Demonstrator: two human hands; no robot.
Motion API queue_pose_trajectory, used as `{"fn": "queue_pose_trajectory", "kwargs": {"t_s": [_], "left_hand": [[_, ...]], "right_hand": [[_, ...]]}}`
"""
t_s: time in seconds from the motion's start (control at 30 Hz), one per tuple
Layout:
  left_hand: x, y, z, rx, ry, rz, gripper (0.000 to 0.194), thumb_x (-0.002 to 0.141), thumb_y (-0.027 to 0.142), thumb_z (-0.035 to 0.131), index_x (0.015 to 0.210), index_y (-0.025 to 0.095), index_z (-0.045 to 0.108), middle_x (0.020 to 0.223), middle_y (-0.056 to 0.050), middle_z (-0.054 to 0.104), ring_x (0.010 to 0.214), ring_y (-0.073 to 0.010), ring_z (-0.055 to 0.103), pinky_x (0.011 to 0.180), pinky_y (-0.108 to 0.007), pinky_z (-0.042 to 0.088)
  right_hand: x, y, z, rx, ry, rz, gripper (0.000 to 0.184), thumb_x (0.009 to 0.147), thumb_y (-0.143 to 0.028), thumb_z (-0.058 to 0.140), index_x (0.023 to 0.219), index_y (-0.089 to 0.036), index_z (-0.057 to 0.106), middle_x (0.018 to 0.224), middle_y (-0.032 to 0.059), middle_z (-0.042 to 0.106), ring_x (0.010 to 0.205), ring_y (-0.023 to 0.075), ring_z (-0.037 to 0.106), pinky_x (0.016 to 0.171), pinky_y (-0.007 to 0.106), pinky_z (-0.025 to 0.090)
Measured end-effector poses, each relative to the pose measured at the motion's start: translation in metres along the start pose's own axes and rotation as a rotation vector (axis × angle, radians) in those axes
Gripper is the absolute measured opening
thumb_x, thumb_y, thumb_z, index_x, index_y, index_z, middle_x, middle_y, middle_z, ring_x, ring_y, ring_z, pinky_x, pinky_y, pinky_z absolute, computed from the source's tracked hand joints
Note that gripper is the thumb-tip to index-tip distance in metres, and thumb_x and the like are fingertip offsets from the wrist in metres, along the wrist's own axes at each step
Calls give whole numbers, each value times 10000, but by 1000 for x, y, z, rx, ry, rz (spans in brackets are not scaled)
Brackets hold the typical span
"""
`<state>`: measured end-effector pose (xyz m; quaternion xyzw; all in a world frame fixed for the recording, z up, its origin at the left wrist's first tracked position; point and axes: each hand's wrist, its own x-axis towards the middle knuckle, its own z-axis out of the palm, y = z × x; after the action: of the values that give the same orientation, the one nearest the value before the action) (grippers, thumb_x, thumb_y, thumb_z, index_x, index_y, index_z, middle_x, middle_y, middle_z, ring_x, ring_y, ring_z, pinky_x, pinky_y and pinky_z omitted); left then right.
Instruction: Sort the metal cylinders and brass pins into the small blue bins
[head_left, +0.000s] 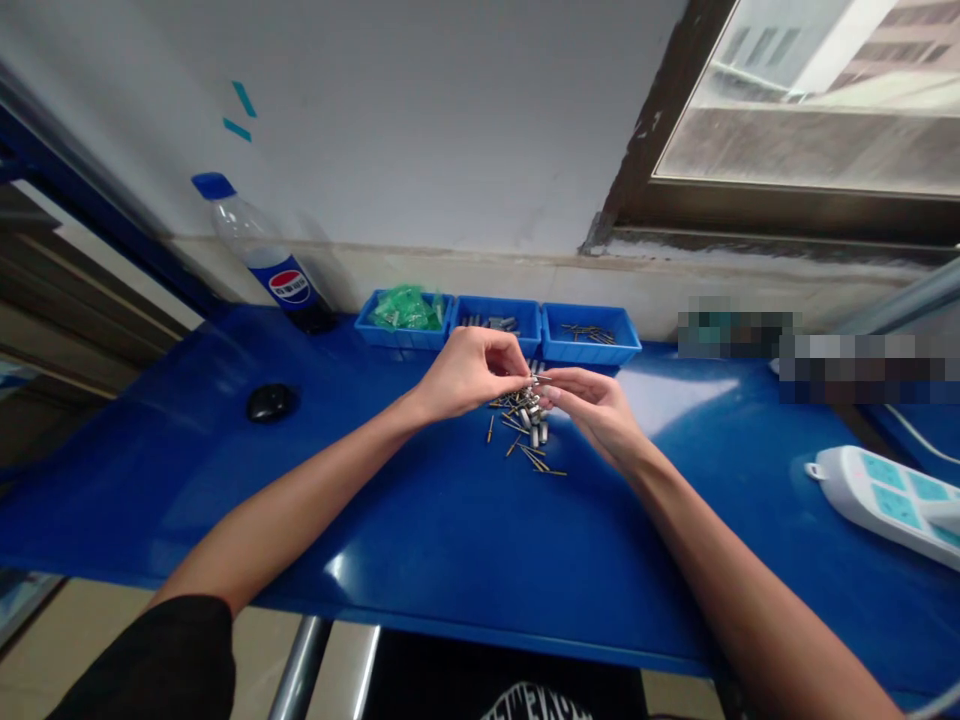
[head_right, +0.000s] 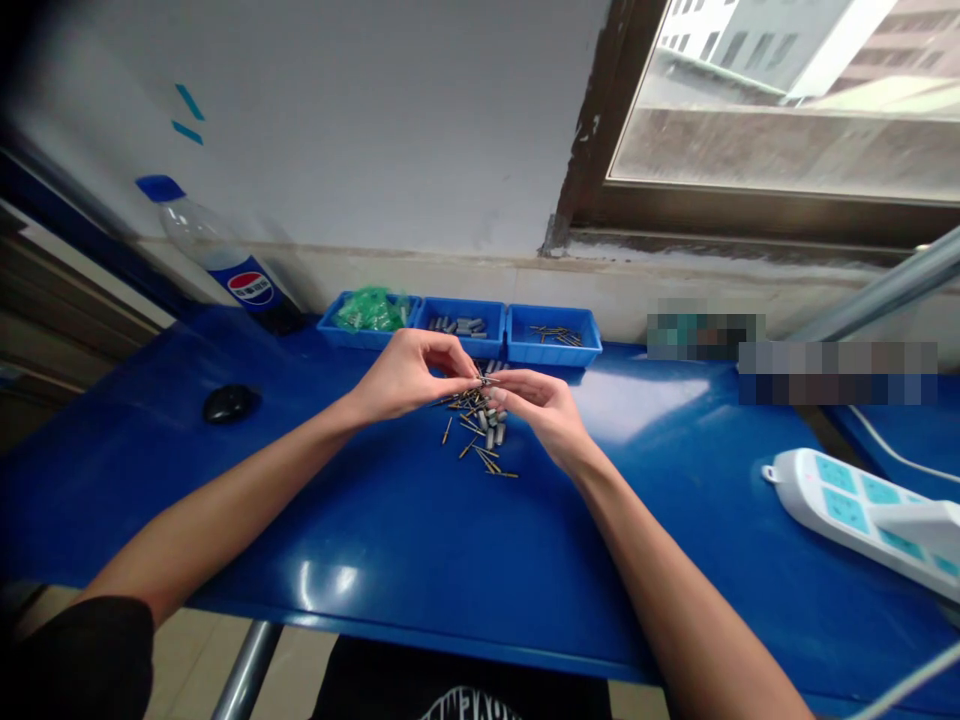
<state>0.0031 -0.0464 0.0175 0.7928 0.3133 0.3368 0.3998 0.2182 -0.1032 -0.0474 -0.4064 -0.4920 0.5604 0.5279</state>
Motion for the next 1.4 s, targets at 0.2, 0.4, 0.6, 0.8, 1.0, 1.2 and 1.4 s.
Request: {"fn": "queue_pose_trajectory", "kwargs": {"t_s": [0.2, 0.4, 0.6, 0.8, 1.0, 1.2, 1.4], "left_hand": [[0, 1, 3, 109, -40, 34, 24, 798, 144, 733, 791, 146, 756, 781, -31, 769, 712, -140, 712, 669, -235, 529], [0, -1, -3, 371, -167, 27, 57, 804, 184, 758, 825, 156, 714, 815, -27, 734, 731, -146, 656, 673, -254, 470], [-6, -12, 2, 526, -366, -89, 206, 739, 180, 784, 898, 163, 653, 847, -46, 709, 725, -183, 642, 605, -261, 420], [-7, -20, 7, 525, -373, -97, 193, 713, 67, 654, 873, 170, 626, 851, -49, 695, 725, -181, 638, 599, -257, 412], [-7, -21, 6, 543, -351, -124, 285, 642, 18, 604, 885, 163, 640, 852, -50, 686, 700, -168, 623, 593, -250, 412], [-6, -14, 1, 431, -273, -97, 236, 675, 35, 599, 865, 151, 674, 820, -40, 702, 692, -151, 632, 605, -240, 438], [-1, -5, 0, 85, -134, -40, 207, 776, 92, 624, 957, 149, 707, 816, -30, 744, 745, -146, 706, 687, -243, 535]], "right_hand": [[2, 3, 1, 69, 60, 18, 264, 764, -369, 908, 979, -236, 831, 908, 56, 820, 805, 186, 723, 820, 364, 561], [5, 3, -4, 13, 160, -63, 212, 822, -397, 851, 949, -229, 834, 881, 56, 807, 790, 189, 705, 816, 368, 560], [8, 0, -18, -56, 233, -129, 491, 842, -382, 819, 1317, -327, 711, 1441, 75, 679, 1150, 283, 709, 956, 460, 568], [8, 1, -21, -112, 223, -109, 466, 847, -417, 787, 1292, -300, 709, 1448, 105, 664, 1071, 275, 729, 920, 459, 583], [7, -3, -17, -97, 202, -101, 343, 845, -407, 775, 1166, -290, 754, 1344, 84, 716, 966, 227, 723, 861, 412, 576], [7, -5, -15, -100, 208, -86, 321, 852, -402, 768, 1140, -261, 756, 1283, 90, 742, 931, 214, 713, 826, 387, 570], [6, -3, -13, -146, 132, -62, 318, 877, -443, 760, 1135, -257, 751, 1045, 63, 799, 867, 207, 716, 824, 388, 572]]}}
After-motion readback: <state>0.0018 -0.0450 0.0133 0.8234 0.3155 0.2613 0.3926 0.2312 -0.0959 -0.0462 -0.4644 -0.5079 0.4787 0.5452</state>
